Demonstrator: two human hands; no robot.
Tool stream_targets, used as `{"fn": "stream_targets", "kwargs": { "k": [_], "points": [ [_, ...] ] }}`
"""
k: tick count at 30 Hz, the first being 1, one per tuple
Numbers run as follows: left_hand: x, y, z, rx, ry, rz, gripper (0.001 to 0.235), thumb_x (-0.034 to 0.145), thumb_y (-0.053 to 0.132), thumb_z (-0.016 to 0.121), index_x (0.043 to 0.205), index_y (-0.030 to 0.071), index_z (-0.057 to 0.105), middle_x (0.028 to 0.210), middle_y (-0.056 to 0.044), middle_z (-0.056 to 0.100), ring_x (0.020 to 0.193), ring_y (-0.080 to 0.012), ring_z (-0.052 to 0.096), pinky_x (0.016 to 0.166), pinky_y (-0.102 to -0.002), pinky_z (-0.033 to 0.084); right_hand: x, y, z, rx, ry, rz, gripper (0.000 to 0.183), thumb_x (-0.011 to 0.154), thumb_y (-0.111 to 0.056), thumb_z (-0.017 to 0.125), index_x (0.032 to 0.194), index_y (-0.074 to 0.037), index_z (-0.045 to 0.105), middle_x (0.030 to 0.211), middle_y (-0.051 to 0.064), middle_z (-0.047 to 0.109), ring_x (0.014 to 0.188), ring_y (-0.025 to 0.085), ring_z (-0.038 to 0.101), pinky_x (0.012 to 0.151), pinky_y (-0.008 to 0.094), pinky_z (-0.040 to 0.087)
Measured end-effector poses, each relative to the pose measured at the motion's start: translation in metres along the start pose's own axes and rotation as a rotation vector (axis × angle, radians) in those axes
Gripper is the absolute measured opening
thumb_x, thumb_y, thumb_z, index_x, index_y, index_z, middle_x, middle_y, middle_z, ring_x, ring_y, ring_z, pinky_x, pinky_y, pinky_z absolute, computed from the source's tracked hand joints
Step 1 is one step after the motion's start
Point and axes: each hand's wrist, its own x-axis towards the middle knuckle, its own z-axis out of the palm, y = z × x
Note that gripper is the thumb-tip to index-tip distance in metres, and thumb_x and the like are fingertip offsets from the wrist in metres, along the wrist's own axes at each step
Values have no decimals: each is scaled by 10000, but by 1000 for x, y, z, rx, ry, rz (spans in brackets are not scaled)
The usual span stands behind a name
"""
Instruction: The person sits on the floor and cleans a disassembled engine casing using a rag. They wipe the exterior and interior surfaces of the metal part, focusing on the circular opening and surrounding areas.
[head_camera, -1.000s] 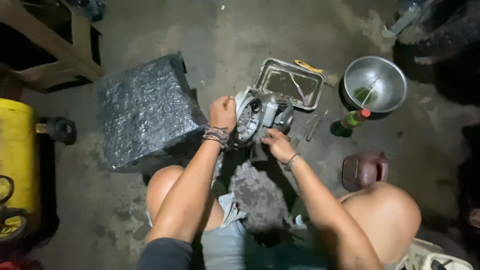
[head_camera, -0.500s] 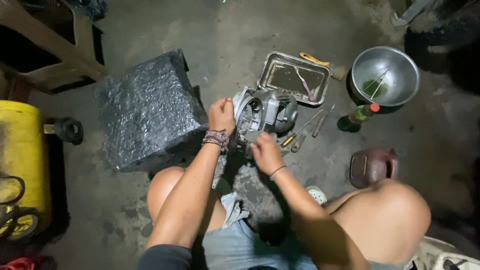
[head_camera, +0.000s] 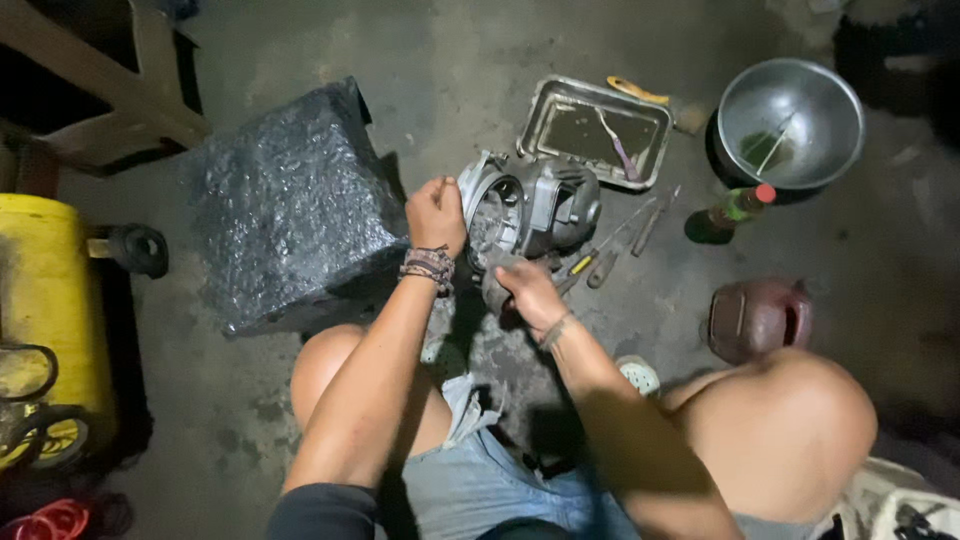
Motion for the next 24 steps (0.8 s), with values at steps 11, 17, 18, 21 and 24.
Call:
{"fn": "stream_targets", "kwargs": {
  "k": [11, 17, 18, 21, 24],
  "points": [
    [2, 6, -9, -5, -49, 123, 386, 997, 241, 542, 688, 15, 596, 645, -248, 594, 641, -393, 612, 596, -401, 472, 39, -5, -71, -918, -129, -363, 210, 884, -151, 607, 928, -21, 765, 871, 192, 732, 903, 362, 749, 765, 420, 623],
    [-2, 4, -9, -34, -108, 144, 369, 988, 244, 556, 683, 42, 603, 632, -207, 605, 625, -314, 618, 619, -379, 482, 6, 21, -60, 723, -18, 187, 366, 994, -231, 575, 1327, -86, 617, 1188, 186, 732, 1059, 357, 739, 873, 570, 607],
    [-1, 5, -11, -36, -118, 161, 369, 987, 234, 558, 674, 42, 595, 631, -215, 600, 636, -351, 638, 628, -381, 489, -13, -11, -49, 893, -48, 293, 390, 933, -309, 599, 1244, -87, 675, 1168, 202, 749, 1059, 364, 740, 902, 569, 605],
    [-3, 11, -13, -38, -140, 176, 357, 993, 205, 541, 692, 22, 590, 653, -255, 602, 683, -466, 635, 638, -440, 498, -46, -37, -21, 793, 41, 175, 433, 785, -63, 639, 1206, -136, 568, 995, -27, 606, 946, 155, 641, 878, 320, 564],
    [-4, -3, -10, -25, -90, 96, 354, 972, 240, 553, 684, 41, 603, 635, -190, 596, 630, -246, 589, 634, -384, 473, -93, -102, 30, 346, 77, 5, 249, 809, -27, 601, 1009, -173, 627, 770, -107, 550, 640, 42, 511, 551, 149, 415]
  ]
}}
